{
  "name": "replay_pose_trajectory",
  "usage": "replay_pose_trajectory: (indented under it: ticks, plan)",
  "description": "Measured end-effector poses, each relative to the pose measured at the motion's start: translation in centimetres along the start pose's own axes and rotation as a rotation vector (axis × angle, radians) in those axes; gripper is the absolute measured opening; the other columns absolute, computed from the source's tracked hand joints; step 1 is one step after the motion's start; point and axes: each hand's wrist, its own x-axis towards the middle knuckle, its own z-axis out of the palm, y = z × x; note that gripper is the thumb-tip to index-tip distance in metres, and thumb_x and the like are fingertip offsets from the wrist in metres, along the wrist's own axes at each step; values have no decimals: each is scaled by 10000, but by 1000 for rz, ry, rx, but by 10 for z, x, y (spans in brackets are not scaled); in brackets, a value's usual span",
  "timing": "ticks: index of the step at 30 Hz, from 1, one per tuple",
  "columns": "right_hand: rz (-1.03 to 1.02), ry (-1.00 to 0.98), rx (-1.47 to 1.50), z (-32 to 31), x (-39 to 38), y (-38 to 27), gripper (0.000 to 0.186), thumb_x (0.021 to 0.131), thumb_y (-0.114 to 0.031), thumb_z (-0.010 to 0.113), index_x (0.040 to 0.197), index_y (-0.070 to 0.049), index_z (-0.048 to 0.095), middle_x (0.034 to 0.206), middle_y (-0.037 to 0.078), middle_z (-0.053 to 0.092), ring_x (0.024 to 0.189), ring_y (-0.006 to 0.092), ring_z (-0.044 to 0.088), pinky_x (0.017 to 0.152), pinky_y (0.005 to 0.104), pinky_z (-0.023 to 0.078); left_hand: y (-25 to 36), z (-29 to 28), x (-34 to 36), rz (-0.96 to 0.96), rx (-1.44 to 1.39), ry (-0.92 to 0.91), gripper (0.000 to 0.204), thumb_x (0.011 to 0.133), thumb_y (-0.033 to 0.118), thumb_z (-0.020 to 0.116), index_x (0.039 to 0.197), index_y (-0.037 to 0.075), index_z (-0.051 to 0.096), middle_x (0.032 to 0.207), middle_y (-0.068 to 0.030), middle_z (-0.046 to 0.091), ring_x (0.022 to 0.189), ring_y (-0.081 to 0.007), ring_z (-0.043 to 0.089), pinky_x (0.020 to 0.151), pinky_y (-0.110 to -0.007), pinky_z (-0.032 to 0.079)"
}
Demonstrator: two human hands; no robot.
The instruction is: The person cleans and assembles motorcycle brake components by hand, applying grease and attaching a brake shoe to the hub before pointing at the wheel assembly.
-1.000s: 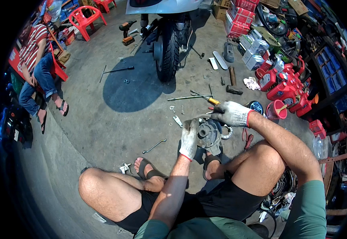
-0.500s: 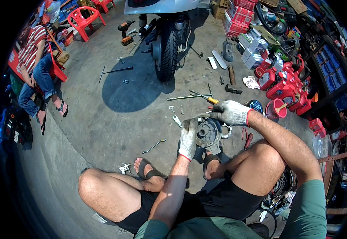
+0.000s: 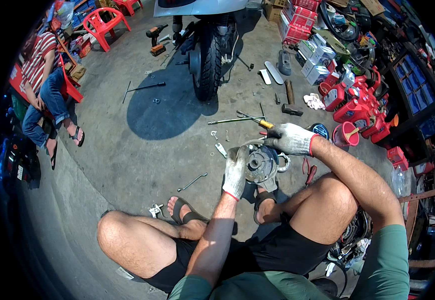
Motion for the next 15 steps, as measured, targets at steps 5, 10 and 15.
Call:
replay_pose_trajectory:
  ticks: [5, 10, 15]
  plan:
    - [-73, 67, 17, 5, 3, 9, 388, 962, -357, 569, 1102, -10, 672, 943, 230, 694, 871, 370, 677, 797, 460, 516, -5, -2, 5, -4, -14, -7, 334, 1009, 306, 581, 1121, -8, 567, 1010, -88, 613, 922, -154, 548, 816, -320, 476]
    - [-76, 66, 21, 6, 3, 10, 393, 959, -358, 572, 1099, -5, 676, 940, 229, 694, 872, 364, 680, 797, 456, 516, -3, 0, 2, -16, -30, -2, 353, 1012, 318, 574, 1135, -12, 569, 1046, -88, 614, 954, -156, 549, 853, -314, 469]
    - [-56, 70, 17, 5, 3, 8, 390, 951, -362, 566, 1066, -11, 690, 945, 218, 695, 897, 360, 674, 825, 450, 513, -17, -7, 9, -59, -124, -58, 406, 1006, 343, 578, 1191, -18, 561, 1113, -95, 613, 1021, -160, 552, 916, -311, 453]
